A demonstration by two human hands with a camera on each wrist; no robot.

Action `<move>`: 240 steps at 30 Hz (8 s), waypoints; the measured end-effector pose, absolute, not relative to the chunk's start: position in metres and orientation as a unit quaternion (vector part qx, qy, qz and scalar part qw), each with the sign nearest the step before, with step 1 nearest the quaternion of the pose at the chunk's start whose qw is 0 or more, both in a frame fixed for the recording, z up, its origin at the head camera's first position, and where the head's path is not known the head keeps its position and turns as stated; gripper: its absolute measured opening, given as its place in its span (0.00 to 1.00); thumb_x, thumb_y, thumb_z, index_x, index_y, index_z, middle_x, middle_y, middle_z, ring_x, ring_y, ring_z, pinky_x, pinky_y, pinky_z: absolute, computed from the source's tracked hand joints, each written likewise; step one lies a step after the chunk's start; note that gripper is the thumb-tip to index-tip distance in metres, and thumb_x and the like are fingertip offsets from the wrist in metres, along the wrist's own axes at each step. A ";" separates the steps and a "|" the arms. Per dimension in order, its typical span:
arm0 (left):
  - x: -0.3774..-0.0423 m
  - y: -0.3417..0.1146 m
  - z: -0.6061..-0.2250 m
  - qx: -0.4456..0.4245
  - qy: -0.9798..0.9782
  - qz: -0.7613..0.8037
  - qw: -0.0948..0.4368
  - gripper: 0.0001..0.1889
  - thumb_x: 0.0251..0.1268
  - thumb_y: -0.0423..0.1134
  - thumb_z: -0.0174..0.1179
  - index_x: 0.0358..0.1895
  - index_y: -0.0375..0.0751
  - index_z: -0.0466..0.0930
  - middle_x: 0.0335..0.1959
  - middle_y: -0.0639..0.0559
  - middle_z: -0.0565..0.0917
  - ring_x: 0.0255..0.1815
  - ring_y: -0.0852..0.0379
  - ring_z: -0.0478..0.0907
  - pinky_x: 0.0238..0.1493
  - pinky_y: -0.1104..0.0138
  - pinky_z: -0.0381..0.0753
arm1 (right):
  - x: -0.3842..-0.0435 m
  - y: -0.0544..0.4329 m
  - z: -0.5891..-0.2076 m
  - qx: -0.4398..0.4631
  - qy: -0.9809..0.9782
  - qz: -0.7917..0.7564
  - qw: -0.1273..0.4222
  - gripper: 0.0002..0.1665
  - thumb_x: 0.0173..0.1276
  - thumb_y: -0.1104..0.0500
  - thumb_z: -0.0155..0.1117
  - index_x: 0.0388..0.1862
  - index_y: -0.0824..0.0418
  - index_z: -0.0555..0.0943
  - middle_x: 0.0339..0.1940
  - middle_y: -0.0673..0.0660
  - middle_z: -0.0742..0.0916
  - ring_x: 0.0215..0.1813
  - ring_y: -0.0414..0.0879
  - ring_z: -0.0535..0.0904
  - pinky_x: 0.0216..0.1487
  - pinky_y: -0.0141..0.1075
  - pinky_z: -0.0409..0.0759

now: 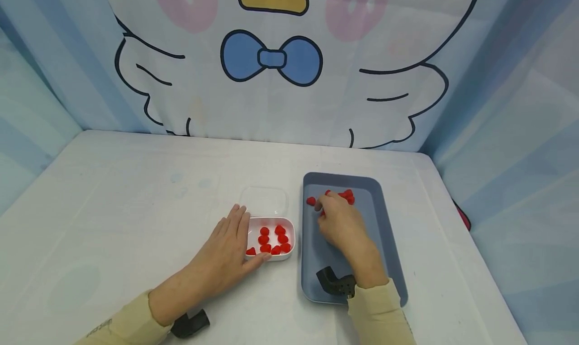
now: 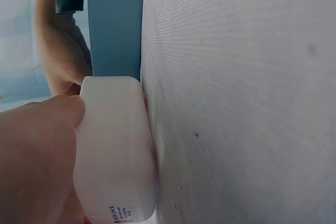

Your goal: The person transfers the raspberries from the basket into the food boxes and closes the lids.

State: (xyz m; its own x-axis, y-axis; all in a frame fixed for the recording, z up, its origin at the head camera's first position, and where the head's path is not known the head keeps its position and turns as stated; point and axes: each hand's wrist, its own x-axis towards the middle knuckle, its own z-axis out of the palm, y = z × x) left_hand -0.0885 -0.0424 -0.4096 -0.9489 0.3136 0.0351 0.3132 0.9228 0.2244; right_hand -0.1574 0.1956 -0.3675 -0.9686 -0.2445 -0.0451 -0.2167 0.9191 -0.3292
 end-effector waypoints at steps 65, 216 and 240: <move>-0.087 -0.042 -0.411 0.165 0.981 0.105 0.003 0.52 0.59 0.69 0.59 0.73 0.31 0.56 0.75 0.35 0.62 0.78 0.37 0.55 0.73 0.45 0.65 | -0.127 0.159 -0.346 -0.312 0.927 -0.205 0.028 0.16 0.59 0.65 0.73 0.47 0.57 0.83 0.45 0.51 0.85 0.44 0.42 0.80 0.46 0.34 0.86; -0.087 -0.041 -0.410 0.161 0.978 0.131 0.002 0.52 0.58 0.68 0.59 0.73 0.30 0.57 0.74 0.34 0.64 0.77 0.37 0.58 0.71 0.44 0.68 | -0.166 0.183 -0.352 -0.185 0.964 -0.189 0.001 0.08 0.62 0.65 0.67 0.40 0.60 0.79 0.40 0.54 0.80 0.43 0.50 0.79 0.45 0.42 0.83; -0.086 -0.043 -0.410 0.162 0.979 0.126 0.005 0.51 0.60 0.69 0.58 0.74 0.31 0.57 0.75 0.35 0.63 0.78 0.37 0.56 0.72 0.44 0.67 | -0.135 0.145 -0.350 -0.298 0.940 -0.165 0.034 0.16 0.57 0.61 0.76 0.45 0.57 0.83 0.42 0.50 0.84 0.43 0.43 0.79 0.43 0.32 0.84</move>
